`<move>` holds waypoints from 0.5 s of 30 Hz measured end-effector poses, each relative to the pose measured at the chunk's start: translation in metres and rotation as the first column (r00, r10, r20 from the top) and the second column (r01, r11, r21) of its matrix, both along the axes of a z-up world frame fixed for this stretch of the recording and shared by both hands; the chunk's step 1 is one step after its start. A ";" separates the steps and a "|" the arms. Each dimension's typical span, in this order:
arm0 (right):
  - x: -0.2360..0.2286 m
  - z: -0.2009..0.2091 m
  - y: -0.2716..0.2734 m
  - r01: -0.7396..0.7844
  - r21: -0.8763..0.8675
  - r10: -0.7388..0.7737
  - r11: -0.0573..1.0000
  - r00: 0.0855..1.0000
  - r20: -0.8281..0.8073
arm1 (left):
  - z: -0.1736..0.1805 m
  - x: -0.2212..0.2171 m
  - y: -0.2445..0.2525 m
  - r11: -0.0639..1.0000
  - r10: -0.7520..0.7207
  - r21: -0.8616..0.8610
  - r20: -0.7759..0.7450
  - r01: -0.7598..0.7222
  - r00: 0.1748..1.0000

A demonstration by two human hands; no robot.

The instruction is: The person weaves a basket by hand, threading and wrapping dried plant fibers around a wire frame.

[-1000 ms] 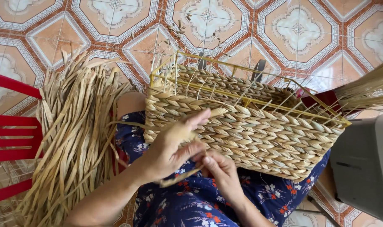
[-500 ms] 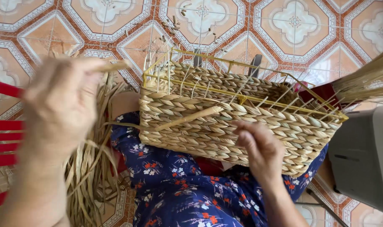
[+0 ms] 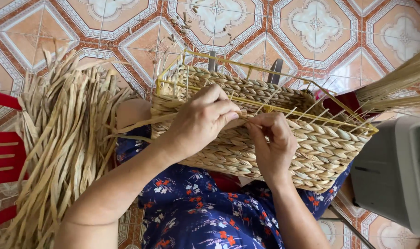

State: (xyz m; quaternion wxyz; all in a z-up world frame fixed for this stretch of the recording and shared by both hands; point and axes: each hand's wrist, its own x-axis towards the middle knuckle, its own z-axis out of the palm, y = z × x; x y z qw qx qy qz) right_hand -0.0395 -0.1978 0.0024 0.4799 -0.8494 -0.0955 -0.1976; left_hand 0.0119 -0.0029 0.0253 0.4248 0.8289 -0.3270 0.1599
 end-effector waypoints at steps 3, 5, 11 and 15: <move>-0.006 -0.004 -0.001 -0.011 0.060 0.011 0.998 1.000 0.006 | 0.001 0.004 0.001 1.000 0.011 0.028 -0.122 -0.008 0.992; -0.009 -0.005 -0.002 -0.037 0.110 0.037 0.993 0.999 0.004 | 0.004 0.004 0.002 0.999 0.016 0.045 -0.189 -0.007 0.982; -0.013 -0.003 -0.001 0.005 -0.030 -0.003 1.000 0.999 0.053 | 0.009 -0.002 0.002 0.998 -0.015 0.056 -0.199 0.027 0.980; -0.014 -0.003 -0.002 0.020 -0.070 -0.015 0.997 0.997 0.074 | 0.018 -0.010 0.004 0.996 -0.004 0.083 -0.167 0.018 0.986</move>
